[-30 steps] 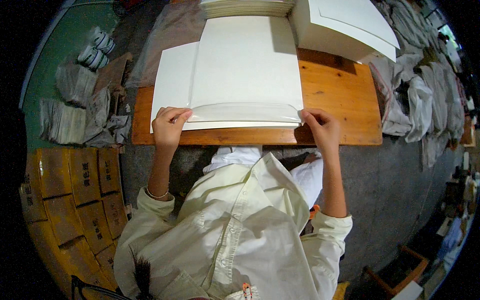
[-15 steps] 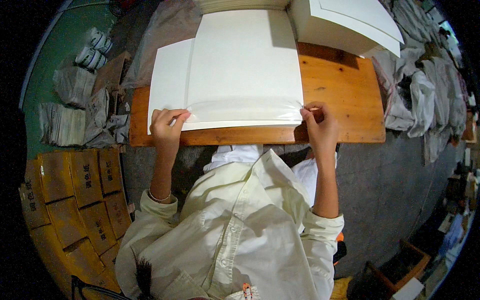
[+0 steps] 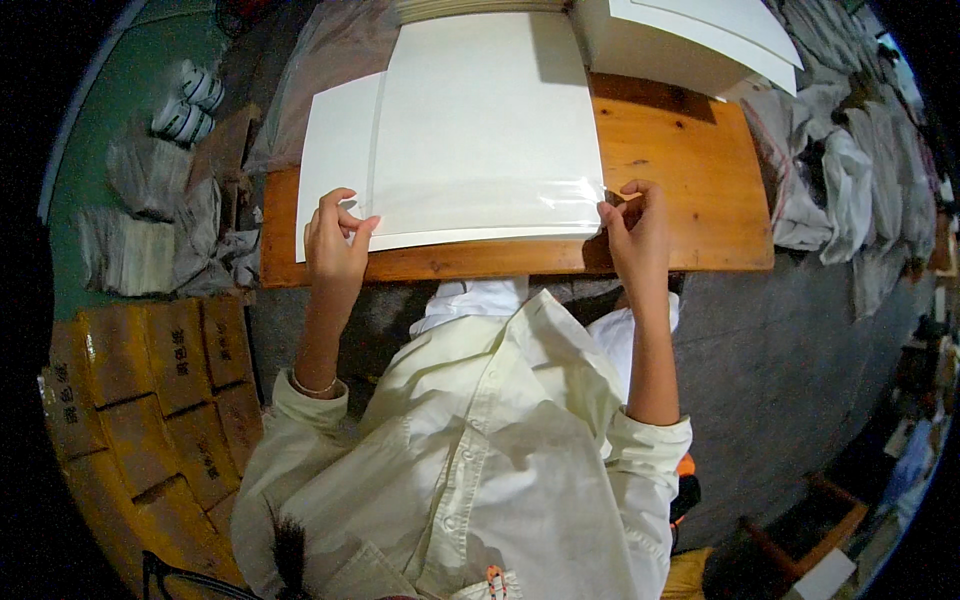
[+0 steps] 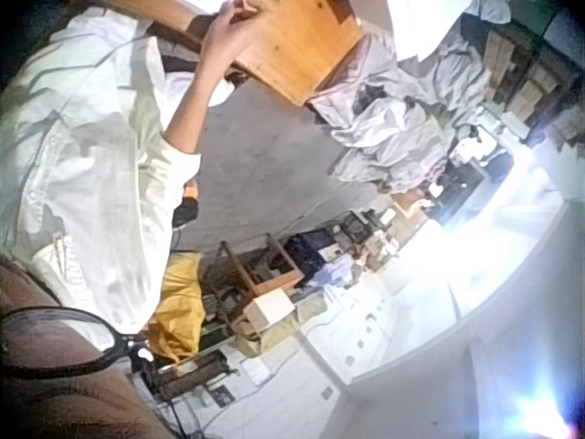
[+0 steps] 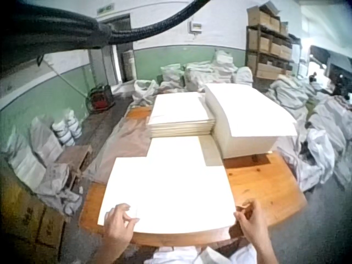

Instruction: The person sits on the floor in a warehouse and repeatedly packages stacks of white paper. They place a stack of paper into a clear plastic bag, smooth the surface, and seal the bag. The person then places the packaged stack on the floor and repeats the process with a new stack.

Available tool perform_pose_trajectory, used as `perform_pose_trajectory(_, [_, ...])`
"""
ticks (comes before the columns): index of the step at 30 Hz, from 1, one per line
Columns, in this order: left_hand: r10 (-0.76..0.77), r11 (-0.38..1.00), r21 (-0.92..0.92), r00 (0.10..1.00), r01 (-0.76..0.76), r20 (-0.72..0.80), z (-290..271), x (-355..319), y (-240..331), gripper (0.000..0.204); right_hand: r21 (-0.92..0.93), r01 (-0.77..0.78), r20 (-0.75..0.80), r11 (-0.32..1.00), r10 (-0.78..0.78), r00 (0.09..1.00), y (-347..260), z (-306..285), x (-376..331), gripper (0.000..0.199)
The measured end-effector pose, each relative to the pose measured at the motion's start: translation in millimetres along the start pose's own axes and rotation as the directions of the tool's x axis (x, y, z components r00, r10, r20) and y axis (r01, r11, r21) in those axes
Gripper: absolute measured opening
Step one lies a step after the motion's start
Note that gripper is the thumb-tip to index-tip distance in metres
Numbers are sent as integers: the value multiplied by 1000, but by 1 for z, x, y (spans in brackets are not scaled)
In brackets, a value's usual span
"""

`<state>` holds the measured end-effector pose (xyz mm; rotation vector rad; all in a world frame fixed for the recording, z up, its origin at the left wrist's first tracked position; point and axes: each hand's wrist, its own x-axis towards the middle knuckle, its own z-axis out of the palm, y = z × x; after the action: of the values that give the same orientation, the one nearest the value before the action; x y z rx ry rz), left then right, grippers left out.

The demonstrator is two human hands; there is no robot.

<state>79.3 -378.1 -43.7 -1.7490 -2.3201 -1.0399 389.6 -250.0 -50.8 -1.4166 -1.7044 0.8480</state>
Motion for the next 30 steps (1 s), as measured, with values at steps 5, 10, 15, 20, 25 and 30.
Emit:
perform_pose_trajectory(5, [79, 982, 178, 996, -69, -50, -3, -1, 11, 56, -197, 228, -94, 953, -250, 964, -6, 2, -2, 26])
perform_pose_trajectory(10, [543, 747, 409, 836, -524, 78, -7, 2, -1, 69, -143, 287, 103, 947, -274, 956, -12, -4, 3, 24])
perform_pose_trajectory(15, [646, 614, 274, 671, -740, 363, -19, 17, 5, 49, -232, 354, 145, 906, -328, 934, -13, -8, 3, 31])
perform_pose_trajectory(20, [622, 648, 174, 647, -742, 442, -21, 23, 27, 36, -245, 367, 167, 897, -334, 928, -10, -10, 4, 36])
perform_pose_trajectory(25, [539, 809, 26, 758, -588, 367, 33, 5, 73, 31, -364, 401, 179, 841, -359, 916, -23, -13, 0, 38])
perform_pose_trajectory(30, [494, 869, -90, 841, -487, 221, 70, -1, 105, 43, -510, 393, 190, 765, -345, 919, -33, -9, -12, 41])
